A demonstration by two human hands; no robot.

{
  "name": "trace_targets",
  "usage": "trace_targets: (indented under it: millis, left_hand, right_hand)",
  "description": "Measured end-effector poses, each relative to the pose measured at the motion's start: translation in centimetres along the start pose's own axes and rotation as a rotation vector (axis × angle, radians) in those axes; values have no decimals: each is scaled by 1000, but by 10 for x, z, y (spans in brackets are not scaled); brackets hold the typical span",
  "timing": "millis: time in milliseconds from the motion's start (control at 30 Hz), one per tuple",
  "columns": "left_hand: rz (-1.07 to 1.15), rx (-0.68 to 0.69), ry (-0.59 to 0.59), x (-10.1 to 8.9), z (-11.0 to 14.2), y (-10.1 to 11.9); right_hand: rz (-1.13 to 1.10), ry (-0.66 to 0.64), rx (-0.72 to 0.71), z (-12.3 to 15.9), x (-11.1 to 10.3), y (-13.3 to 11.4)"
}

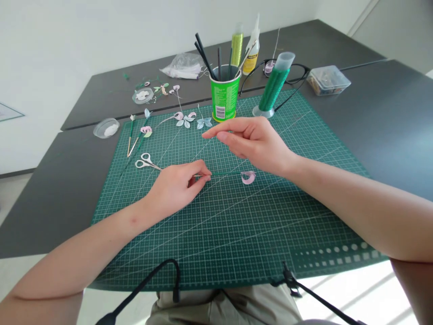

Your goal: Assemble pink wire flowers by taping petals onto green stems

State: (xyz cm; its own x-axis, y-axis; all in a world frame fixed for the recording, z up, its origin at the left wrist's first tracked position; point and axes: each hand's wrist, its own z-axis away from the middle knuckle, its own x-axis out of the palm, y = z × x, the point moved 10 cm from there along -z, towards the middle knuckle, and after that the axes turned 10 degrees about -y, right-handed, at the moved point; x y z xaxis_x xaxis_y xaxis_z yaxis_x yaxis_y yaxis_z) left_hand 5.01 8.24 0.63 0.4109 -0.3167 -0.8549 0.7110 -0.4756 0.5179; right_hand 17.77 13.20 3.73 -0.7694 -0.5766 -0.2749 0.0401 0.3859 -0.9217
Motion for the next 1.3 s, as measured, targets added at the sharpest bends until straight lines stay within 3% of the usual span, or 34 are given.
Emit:
trace_targets:
  millis: [333,500,700,867,967,1167,1300]
  left_hand:
    - [-13,121,68,-8,6,15]
    - [52,94,103,-12,9,16]
    - [181,16,185,-20,14,5]
    - [161,-25,272,-35,12,-7]
    - [158,-75,346,-45,13,-16]
    - [241,-151,377,-47,9,-33]
    - [259,-197,340,-41,4,-43]
  right_hand:
    - [19,-16,72,-7,-6,29]
    - [46,-55,149,-10,-6,39]
    - [183,-183,213,-11,3,49]
    - [373,-271,280,-7,12,50]
    - [392,-397,341,-4,24,53]
    - [322,-607,199,4,48,36]
    - [230,-655,152,11,54,21]
